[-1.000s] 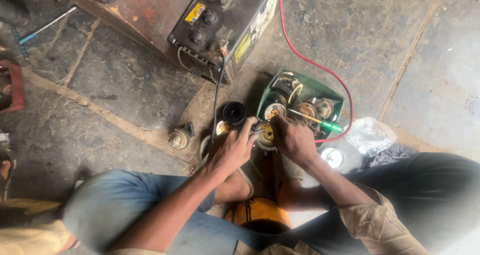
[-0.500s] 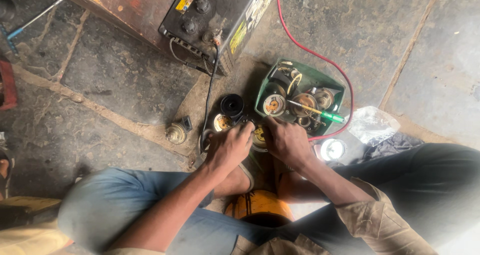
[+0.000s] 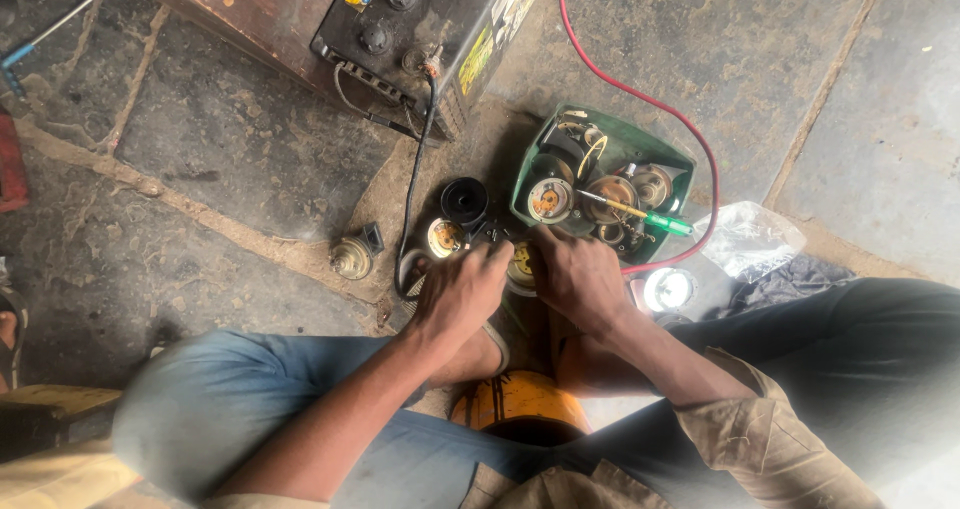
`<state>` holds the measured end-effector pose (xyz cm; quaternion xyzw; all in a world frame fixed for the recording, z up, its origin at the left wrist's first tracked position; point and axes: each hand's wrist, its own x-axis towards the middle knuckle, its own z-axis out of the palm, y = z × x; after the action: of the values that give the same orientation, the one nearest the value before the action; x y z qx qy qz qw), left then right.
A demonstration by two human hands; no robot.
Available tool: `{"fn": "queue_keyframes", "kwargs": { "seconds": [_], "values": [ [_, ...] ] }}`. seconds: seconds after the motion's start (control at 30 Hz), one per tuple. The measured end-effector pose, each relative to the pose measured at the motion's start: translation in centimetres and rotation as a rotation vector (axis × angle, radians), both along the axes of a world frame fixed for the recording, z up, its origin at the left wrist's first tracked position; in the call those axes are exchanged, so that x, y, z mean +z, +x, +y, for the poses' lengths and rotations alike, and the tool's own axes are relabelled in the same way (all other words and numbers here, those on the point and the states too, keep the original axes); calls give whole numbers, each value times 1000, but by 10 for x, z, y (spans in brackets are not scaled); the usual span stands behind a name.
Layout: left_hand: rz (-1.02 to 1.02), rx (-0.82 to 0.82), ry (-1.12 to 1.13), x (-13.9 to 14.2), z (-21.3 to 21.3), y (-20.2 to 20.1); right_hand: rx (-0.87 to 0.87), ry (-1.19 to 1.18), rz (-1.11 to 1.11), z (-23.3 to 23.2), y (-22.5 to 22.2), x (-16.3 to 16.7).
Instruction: The person sits on the floor and uses a screwdriver and a metal strip to manipulate the internal parts of a small cylindrical electrical component. They connect wires to the component and repeatedly probe its interior, appearing to test or adjust the mechanism.
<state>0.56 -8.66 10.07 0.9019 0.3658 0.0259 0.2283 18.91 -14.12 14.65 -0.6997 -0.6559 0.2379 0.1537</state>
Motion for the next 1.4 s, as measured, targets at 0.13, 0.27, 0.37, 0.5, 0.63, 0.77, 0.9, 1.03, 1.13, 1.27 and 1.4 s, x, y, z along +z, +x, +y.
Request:
{"fn": "queue_keyframes", "kwargs": {
  "seconds": [0.13, 0.27, 0.37, 0.5, 0.63, 0.77, 0.9, 1.03, 1.13, 1.27, 1.4],
  "values": [
    [-16, 13, 5, 1, 0, -1, -6, -20, 1, 1, 0, 2],
    [-4, 1, 12, 4, -2, -1, -4, -30, -21, 0, -1, 3],
    [26, -10, -1, 6, -1, 0, -24, 17, 7, 2, -1, 4],
    [28, -22, 5, 9, -3, 3, -15, -121, -12, 3, -1, 6],
    [17, -15, 62, 12, -3, 4, 0, -95, -32, 2, -1, 6],
    [42, -11, 4, 13, -2, 3, -20, 9, 11, 1, -1, 7],
    [8, -19, 24, 13, -3, 3, -20, 25, 6, 0, -1, 10],
    [8, -22, 44, 13, -4, 3, -35, -165, -14, 2, 0, 14],
    [-20, -27, 77, 13, -3, 2, -16, -68, 28, 3, 0, 15],
    [-36, -3, 71, 15, -6, 0, -15, 10, 34, 0, 0, 15],
    [40, -40, 41, 15, -7, 0, -7, 4, 25, -1, 0, 14]
  ]
}}
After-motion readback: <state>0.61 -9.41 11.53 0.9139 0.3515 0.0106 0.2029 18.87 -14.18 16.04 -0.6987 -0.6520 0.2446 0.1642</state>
